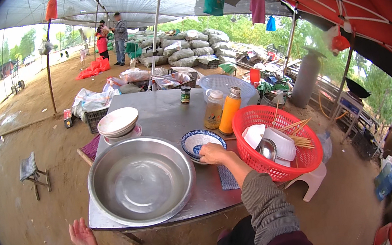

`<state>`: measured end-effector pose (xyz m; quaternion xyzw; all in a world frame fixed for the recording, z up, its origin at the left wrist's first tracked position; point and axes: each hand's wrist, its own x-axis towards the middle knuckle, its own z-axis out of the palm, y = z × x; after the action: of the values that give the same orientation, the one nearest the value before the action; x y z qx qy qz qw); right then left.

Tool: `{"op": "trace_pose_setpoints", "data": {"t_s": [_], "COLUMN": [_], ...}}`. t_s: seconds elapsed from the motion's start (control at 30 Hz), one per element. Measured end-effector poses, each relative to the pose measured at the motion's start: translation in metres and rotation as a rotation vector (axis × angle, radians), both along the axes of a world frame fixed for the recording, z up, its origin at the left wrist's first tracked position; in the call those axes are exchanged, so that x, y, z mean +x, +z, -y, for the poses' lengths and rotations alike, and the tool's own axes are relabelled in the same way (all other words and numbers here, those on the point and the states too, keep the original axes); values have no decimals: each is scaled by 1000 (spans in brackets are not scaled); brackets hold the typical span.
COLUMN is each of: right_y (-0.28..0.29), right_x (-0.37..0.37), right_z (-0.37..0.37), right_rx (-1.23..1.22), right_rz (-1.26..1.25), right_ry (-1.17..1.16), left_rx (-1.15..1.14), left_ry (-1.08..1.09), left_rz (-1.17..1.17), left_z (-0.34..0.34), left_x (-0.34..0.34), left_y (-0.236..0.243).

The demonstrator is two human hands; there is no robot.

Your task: The person washes multiple bowls, plates, and a metal cup in a basin of water at an outdoor table, then places them in a red basket. The person then moves to a wok station and transfers cooked noodles from a large wok into a smaller pan using a ladle.

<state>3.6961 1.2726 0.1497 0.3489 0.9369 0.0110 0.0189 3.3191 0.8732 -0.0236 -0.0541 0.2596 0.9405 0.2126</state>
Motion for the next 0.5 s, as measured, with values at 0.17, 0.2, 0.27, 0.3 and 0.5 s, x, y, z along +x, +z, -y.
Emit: {"op": "trace_pose_setpoints", "data": {"t_s": [0.17, 0.2, 0.27, 0.3, 0.5], "right_y": [25, 33, 48, 55, 59], "right_x": [-2, -5, -16, -20, -77], "right_z": [-3, 1, 15, 26, 99], "right_rx": [7, -198, -203, -225, -925], "right_rz": [-574, -771, -872, -902, -1099], "right_ry": [-52, -187, -83, -37, 253], "left_rx": [13, 15, 11, 10, -4], "left_ry": [-24, -30, -23, -21, -27], "left_rz": [23, 24, 16, 10, 39], "left_z": [1, 1, 2, 2, 2], "left_x": [0, -1, 0, 0, 3], "left_y": [0, 1, 1, 1, 4]}}
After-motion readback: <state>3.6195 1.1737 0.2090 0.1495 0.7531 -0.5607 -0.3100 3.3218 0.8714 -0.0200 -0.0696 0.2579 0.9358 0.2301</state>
